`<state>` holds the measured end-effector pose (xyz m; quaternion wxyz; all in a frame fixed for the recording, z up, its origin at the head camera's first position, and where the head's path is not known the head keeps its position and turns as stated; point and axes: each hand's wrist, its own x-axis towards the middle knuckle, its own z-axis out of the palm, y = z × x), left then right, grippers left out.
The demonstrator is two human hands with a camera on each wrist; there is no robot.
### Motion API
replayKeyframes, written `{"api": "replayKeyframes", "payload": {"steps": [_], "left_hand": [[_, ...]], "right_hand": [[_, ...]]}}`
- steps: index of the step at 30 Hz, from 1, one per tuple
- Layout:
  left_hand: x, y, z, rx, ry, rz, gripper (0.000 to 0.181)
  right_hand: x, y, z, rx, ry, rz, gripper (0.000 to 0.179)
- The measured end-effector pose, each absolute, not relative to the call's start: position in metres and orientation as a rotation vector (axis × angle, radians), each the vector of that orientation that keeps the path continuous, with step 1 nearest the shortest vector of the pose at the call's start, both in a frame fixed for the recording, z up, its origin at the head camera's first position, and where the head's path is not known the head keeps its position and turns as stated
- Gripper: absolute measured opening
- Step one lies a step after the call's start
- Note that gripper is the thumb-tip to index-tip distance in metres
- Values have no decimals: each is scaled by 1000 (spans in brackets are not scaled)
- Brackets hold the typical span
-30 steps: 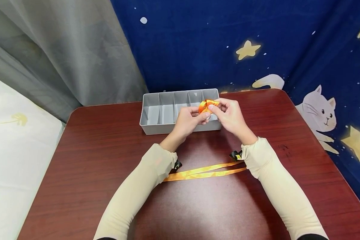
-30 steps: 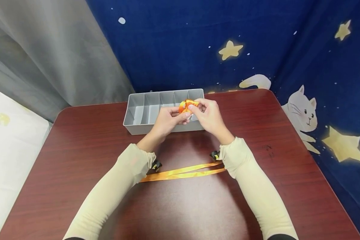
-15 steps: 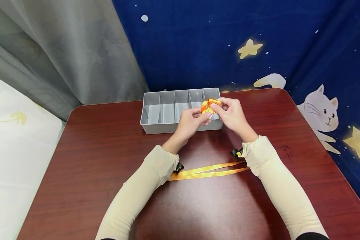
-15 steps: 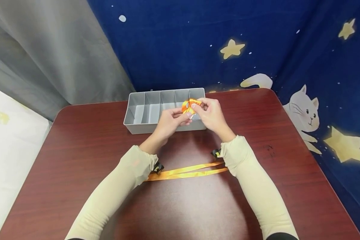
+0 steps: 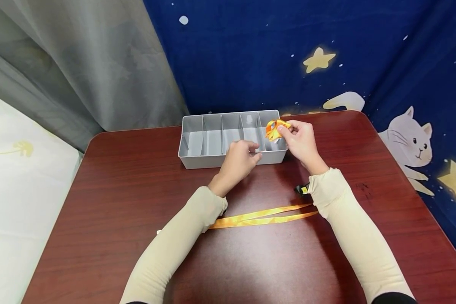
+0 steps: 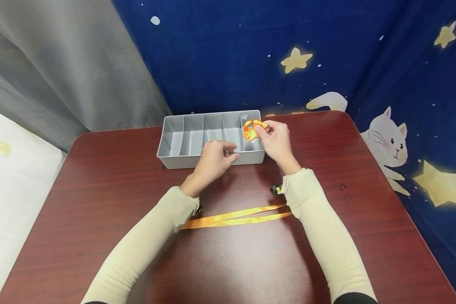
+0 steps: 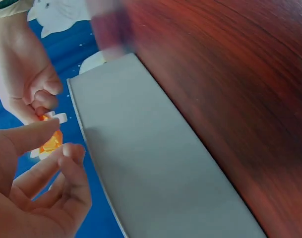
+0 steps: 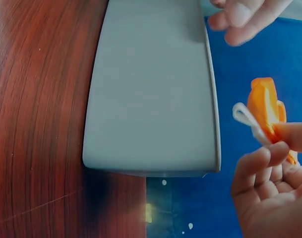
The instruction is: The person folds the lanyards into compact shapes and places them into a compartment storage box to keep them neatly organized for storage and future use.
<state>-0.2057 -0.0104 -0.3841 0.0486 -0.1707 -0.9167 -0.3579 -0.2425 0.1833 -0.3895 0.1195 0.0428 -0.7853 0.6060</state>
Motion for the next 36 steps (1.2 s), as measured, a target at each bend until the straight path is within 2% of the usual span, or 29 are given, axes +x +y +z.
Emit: {"api": "replayKeyframes", "payload": {"steps": [7,21,27,36], "left_hand": [[-204,-20,-393,-516,-2747,-804,11],[-206,-23,-405,-545,-2634,-775,10],[-207,-22,-407,-546,-2611,-798,10],[-206,-19,-406,-532,-2626,-834,10]], "right_hand": [[-253,182,-393,81,-2484,1315,17],[-263,176,-389,105,-2806,954,23],[-268,173,-386,206,-2944,666,16],[-271,164,-382,394,-3024,366,17]]}}
